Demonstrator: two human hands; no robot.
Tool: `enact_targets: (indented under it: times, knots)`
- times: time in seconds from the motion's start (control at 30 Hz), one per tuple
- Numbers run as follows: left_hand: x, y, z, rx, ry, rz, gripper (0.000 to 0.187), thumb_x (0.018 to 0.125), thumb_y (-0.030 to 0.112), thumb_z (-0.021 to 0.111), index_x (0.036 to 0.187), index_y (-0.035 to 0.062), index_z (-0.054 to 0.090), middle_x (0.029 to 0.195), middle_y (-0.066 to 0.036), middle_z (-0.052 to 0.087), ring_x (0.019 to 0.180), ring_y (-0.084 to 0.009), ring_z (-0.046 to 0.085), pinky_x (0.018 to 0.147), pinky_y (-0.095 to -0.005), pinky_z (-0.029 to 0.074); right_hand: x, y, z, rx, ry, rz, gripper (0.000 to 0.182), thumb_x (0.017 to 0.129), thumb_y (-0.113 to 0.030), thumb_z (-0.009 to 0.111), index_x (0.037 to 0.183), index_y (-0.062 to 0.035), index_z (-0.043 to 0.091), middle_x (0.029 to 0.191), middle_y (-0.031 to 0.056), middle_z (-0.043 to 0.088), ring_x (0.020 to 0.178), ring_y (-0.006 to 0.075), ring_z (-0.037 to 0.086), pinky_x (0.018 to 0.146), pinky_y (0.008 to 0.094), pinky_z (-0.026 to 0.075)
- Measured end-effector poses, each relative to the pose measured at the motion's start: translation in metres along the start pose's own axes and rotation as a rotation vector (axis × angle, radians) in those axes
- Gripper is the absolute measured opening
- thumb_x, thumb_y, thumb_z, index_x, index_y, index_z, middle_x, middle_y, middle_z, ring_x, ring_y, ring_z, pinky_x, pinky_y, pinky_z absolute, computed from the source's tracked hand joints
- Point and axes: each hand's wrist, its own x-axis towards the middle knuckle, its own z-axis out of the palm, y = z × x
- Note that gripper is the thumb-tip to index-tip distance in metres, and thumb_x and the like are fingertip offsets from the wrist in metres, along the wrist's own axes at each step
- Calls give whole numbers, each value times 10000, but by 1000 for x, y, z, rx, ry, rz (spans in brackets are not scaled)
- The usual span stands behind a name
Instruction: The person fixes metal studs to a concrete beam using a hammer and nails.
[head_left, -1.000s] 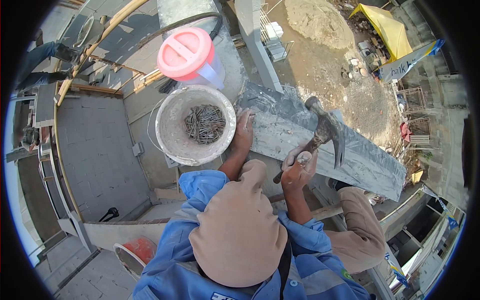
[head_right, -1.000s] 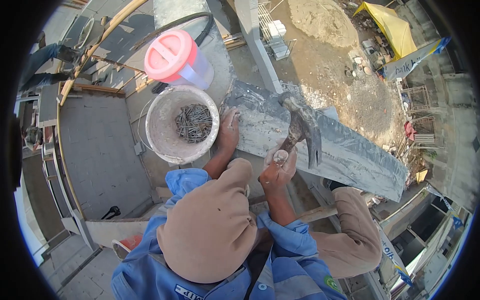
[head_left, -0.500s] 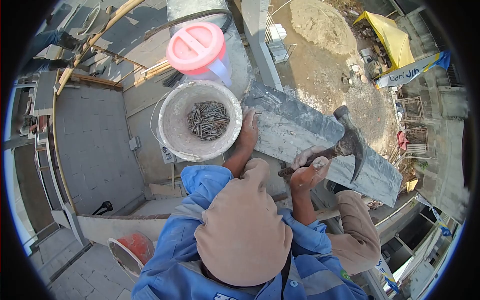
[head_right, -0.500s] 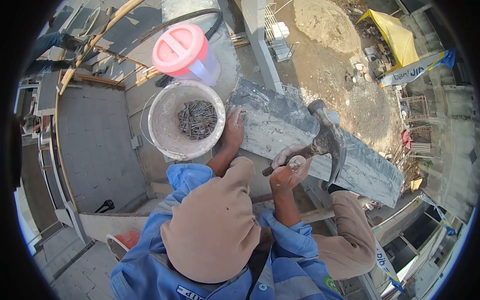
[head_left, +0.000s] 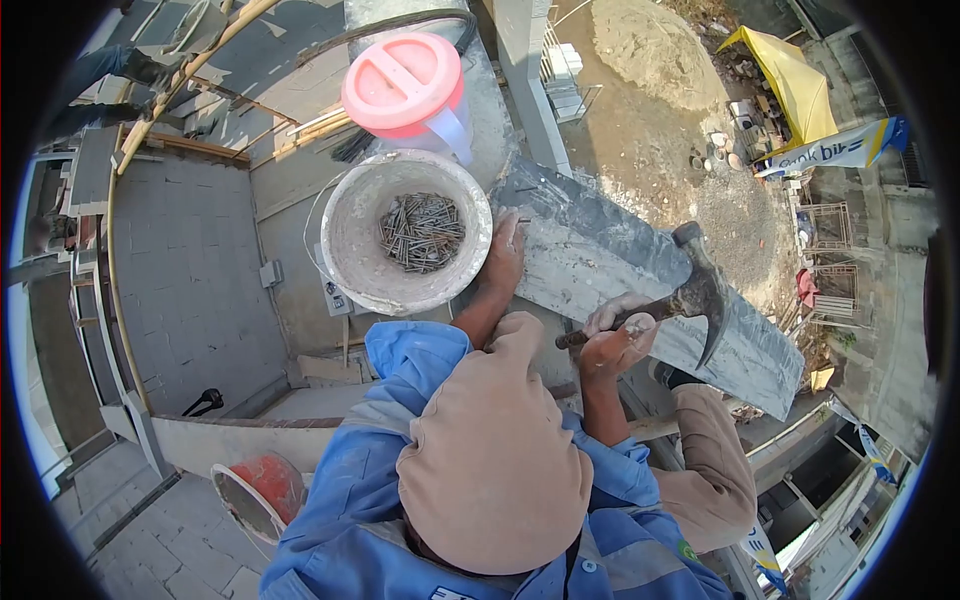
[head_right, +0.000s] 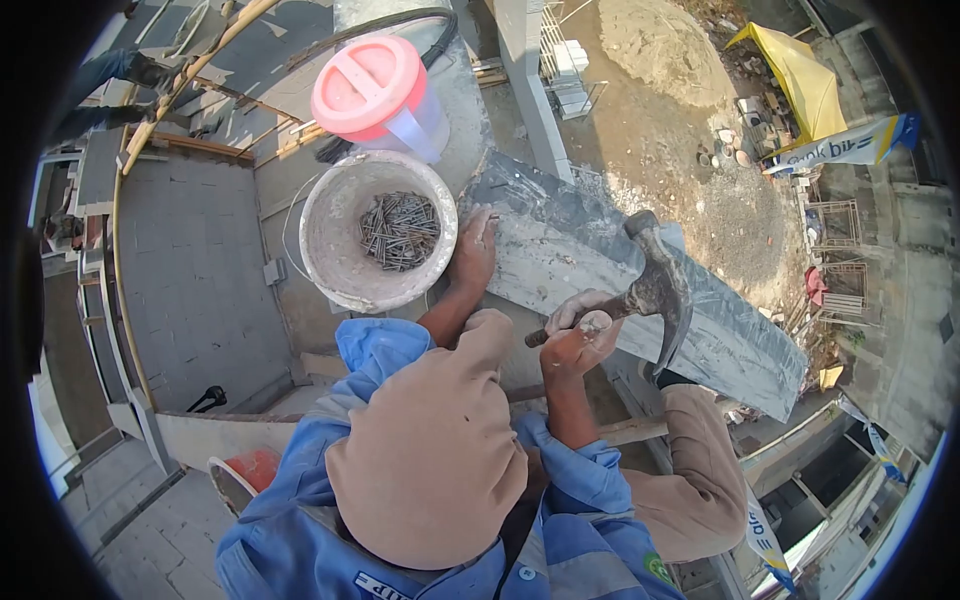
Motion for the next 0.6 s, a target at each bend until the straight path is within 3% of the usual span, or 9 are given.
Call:
enact_targets:
  times: [0.07,0.1,0.13,0.27,0.33,0.37,0.47,0.53,0.6]
  knots:
    - [-1,4,1,25,-1,8,267,933,123,556,1141,-19,644,1191,-228,630,1161,-367,581,1012,-413,438,-7,41,-6,-1067,-76,-46,406,960,-322,514,1009,81,506,839,301,605,652,489,582,647,513,462]
    - [-1,5,2,-91,-21,-39,267,929,116,557,1139,-21,646,1182,-228,635,1146,-361,591,1004,-407,445,7,29,14,-1135,-359,319,399,973,-321,490,1034,71,527,924,358,594,797,567,556,714,545,441]
    - [-1,6,4,-145,-20,-66,275,916,139,570,1137,-9,643,1194,-212,631,1161,-367,572,1028,-418,423,1,26,9,-1129,-329,319,399,973,-321,490,1034,71,527,924,358,594,797,567,556,714,545,441]
    - [-9,8,1,-82,-38,-45,272,924,128,566,1140,-20,640,1191,-202,636,1133,-352,595,1001,-404,445,-6,25,-15,-1071,-227,-17,312,1008,-300,446,957,-2,522,668,163,514,559,325,515,548,426,414]
    - [4,8,2,-64,0,-15,275,931,134,563,1143,-22,644,1187,-198,643,1125,-341,604,991,-389,453,7,5,-14,-723,-81,139,287,988,-279,490,979,6,522,719,135,568,578,251,558,550,377,449]
    - [2,6,5,-93,-4,-21,270,921,113,567,1146,-19,637,1196,-200,634,1136,-349,593,999,-405,447,7,-22,5,-357,-15,192,239,986,-271,506,953,-35,499,695,34,498,552,86,470,486,252,403]
    - [-1,8,0,-88,-11,-52,270,914,105,569,1151,-7,631,1208,-194,627,1142,-356,584,1005,-420,442,3,-27,25,-64,18,-141,229,985,-285,512,938,-63,483,681,10,497,536,46,443,469,197,385]
    - [1,11,0,-44,-43,-46,277,920,121,561,1163,7,630,1220,-189,622,1150,-354,578,1009,-416,436,-5,26,-7,236,-67,106,256,990,-294,500,946,-42,482,660,71,509,511,160,488,477,296,426]
    - [1,12,2,-90,34,-59,272,914,129,567,1137,-4,647,1168,-206,645,1106,-358,606,976,-401,456,-6,55,4,-1195,-311,101,279,1003,-265,426,968,-6,525,647,151,492,545,321,521,535,419,431]
